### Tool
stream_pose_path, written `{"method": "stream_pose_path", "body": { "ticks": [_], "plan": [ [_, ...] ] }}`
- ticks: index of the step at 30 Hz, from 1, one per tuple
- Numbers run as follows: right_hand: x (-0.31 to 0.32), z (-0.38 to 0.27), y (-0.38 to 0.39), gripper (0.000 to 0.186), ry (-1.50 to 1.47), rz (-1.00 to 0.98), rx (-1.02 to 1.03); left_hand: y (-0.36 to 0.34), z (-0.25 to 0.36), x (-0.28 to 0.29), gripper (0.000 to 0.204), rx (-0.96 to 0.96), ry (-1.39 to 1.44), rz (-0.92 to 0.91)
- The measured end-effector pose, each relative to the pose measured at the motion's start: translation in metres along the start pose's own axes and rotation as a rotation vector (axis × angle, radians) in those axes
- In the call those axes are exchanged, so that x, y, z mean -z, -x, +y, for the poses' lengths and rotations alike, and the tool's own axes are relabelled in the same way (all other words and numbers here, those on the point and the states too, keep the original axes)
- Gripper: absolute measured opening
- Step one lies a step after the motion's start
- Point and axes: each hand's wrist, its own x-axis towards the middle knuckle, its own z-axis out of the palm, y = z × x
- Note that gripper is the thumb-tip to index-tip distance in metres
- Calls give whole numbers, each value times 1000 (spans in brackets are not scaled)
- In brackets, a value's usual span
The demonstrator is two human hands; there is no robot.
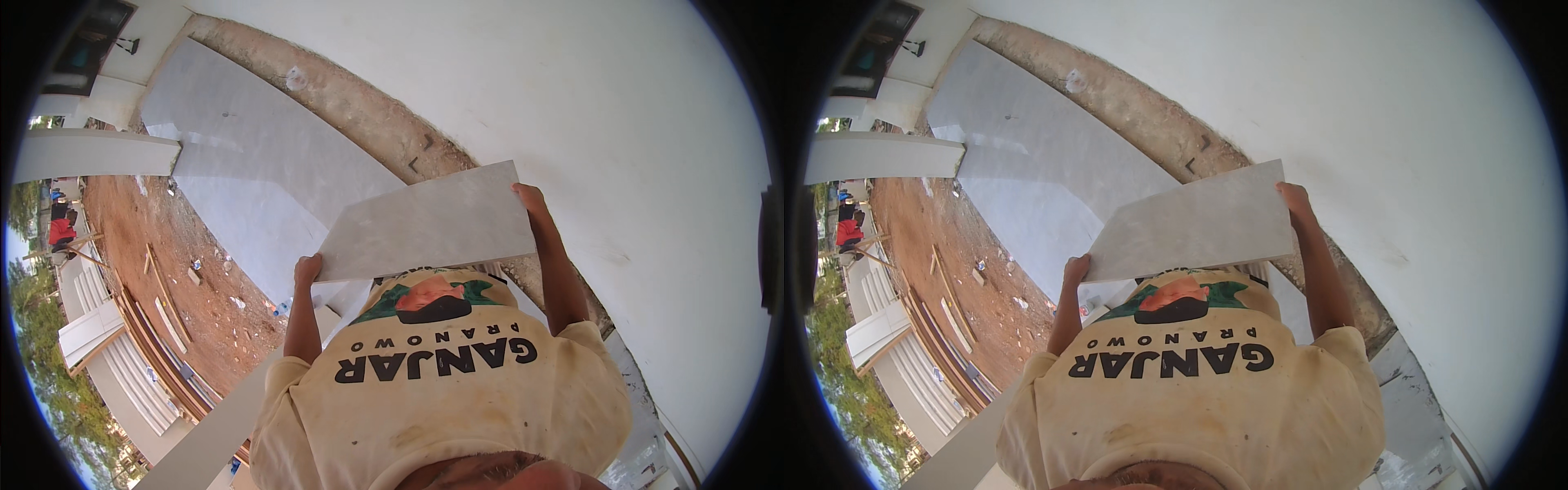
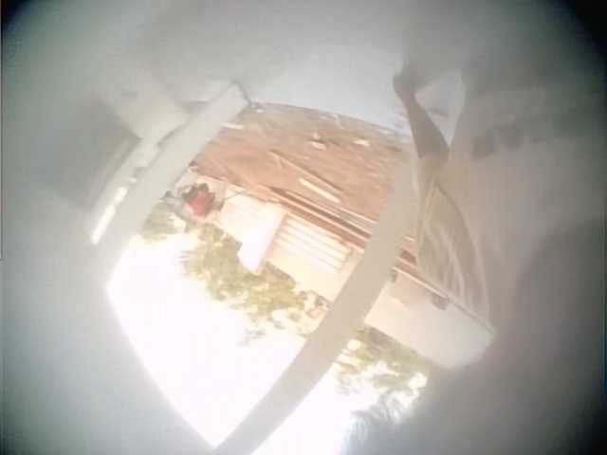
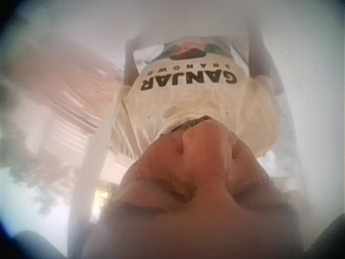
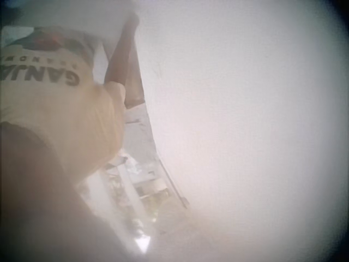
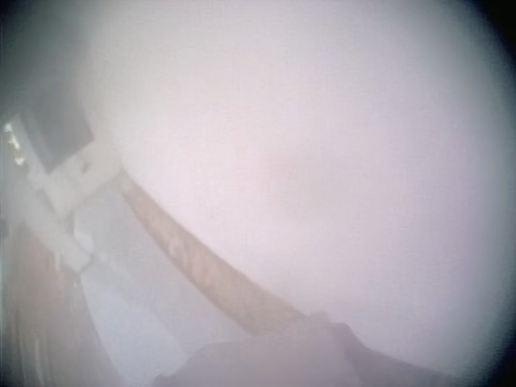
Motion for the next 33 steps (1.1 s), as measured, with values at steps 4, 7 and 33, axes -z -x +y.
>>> {"method": "stream_pose_path", "body": {
  "ticks": [4, 7, 33],
  "plan": [
    [-15, -9, -4, 32, -104, -39, -52, -22, 1, 25, 62, -9, -39, 31],
    [-9, 12, -21, 31, -174, -4, -18, -23, 22, 33, 63, -7, -21, 44],
    [115, 227, 45, 39, -435, 181, -633, -30, 195, -62, 55, -373, -460, -6]
  ]
}}
